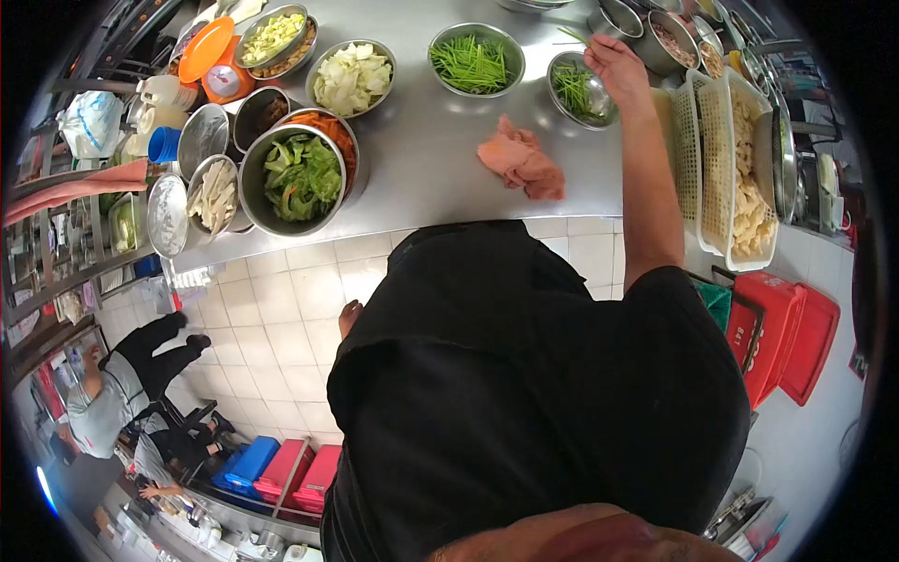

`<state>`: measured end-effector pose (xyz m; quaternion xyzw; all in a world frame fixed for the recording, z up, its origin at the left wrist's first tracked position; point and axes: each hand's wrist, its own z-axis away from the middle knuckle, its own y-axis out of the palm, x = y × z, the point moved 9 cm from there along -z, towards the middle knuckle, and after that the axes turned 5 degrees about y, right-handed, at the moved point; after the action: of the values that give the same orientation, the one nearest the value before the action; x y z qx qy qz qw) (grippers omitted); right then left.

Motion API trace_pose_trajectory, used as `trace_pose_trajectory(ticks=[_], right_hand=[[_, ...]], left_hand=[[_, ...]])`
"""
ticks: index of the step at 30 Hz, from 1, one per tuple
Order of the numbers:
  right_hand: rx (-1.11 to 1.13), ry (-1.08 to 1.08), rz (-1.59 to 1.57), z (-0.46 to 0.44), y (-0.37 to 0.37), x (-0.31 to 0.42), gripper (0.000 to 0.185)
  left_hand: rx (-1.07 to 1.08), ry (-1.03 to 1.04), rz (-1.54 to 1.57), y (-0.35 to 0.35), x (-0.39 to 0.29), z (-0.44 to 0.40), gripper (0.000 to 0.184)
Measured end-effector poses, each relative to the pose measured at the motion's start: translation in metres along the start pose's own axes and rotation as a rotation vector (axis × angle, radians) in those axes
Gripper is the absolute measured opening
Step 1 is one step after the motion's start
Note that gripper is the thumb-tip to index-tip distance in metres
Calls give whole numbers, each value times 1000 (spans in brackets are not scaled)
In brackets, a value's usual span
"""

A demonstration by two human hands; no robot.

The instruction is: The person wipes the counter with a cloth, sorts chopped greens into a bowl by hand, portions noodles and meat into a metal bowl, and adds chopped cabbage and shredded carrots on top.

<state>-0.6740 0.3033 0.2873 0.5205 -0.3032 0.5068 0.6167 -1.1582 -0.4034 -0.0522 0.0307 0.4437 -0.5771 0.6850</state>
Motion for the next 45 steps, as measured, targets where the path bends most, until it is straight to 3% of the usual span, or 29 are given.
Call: trace_pose_trajectory(ticks=[11, 13, 16, 20, 22, 24, 30, 33, 36, 43, 45], right_hand=[[210, 175, -117, -3, 55, -25, 19], [280, 232, -248, -6, 69, -41, 22], [367, 318, -378, -14, 84, -68, 26], [540, 418, -506, -4, 118, -86, 30], [498, 409, -441, 3, 128, -87, 31], [393, 377, -343, 4, 131, -90, 31], [414, 381, -368, 26, 151, -92, 29], [529, 421, -386, 54, 168, -96, 29], [489, 472, -401, 87, 174, -105, 22], [403, 492, -329, 144, 169, -118, 26], [391, 471, -327, 146, 171, -111, 26]], left_hand=[[34, 11, 59, 12, 15, -2, 40], [34, -44, 195, 17, 3, 6, 41], [-3, -44, 121, 12, -18, 9, 39], [-9, 82, 201, -1, -51, 1, 39], [-5, 26, 273, -3, -99, 21, 40], [12, 87, 220, -5, -135, 21, 40], [73, 355, 197, 3, -289, 58, 36], [154, 465, 323, 20, -352, 71, 34], [240, 582, 431, 40, -412, 82, 33], [320, 911, 418, 101, -545, 77, 34], [347, 885, 431, 121, -569, 71, 33]])
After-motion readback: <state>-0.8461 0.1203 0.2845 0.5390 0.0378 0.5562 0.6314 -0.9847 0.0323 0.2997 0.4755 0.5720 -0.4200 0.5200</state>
